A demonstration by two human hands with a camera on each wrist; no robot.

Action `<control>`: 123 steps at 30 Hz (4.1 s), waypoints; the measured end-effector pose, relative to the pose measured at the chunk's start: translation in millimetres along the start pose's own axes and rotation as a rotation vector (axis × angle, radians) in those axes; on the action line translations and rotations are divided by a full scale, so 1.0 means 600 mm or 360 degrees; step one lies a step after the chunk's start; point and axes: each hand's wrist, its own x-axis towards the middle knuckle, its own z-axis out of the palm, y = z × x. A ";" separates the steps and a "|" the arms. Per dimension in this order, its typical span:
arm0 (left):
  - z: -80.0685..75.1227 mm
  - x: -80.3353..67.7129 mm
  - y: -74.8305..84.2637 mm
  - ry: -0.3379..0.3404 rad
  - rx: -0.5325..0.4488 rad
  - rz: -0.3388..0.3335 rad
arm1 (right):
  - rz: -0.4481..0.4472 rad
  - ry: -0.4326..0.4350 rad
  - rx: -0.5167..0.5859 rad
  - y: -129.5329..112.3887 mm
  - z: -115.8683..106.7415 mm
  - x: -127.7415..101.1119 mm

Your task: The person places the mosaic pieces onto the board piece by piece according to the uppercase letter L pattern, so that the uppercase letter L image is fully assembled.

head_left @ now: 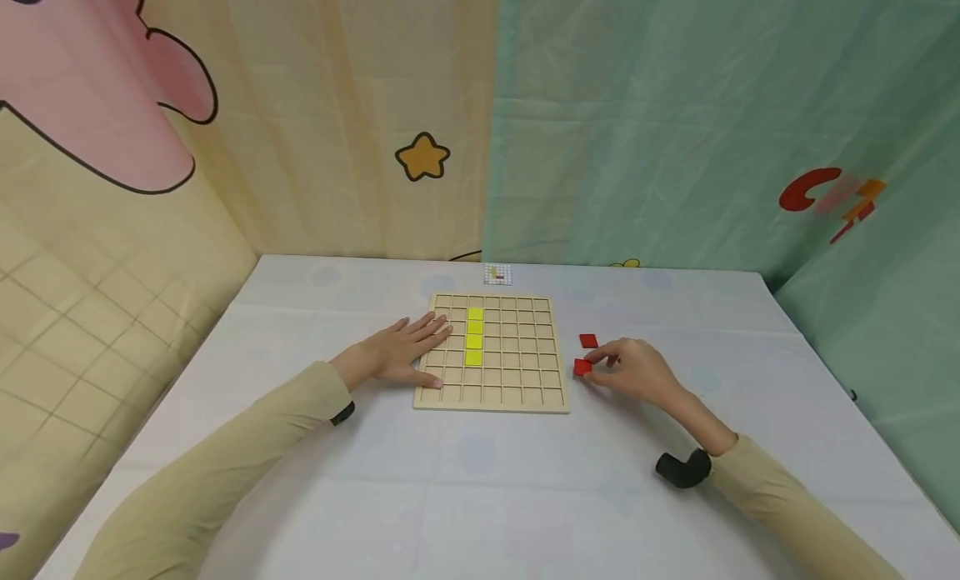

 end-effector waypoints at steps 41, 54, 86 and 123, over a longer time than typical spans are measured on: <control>0.000 0.002 0.002 -0.0018 0.0008 -0.0031 | -0.0219 -0.0138 0.0171 -0.131 0.089 0.124; -0.001 0.003 0.002 -0.0008 0.0003 -0.0032 | -0.0192 -0.0205 0.0184 -0.142 0.093 0.131; 0.002 0.004 0.002 -0.0025 -0.0008 -0.0039 | -0.0196 0.0171 0.0393 -0.015 0.028 0.071; -0.004 -0.001 0.005 -0.0005 -0.0045 -0.0021 | 0.0027 -0.0024 0.0209 0.080 0.006 0.067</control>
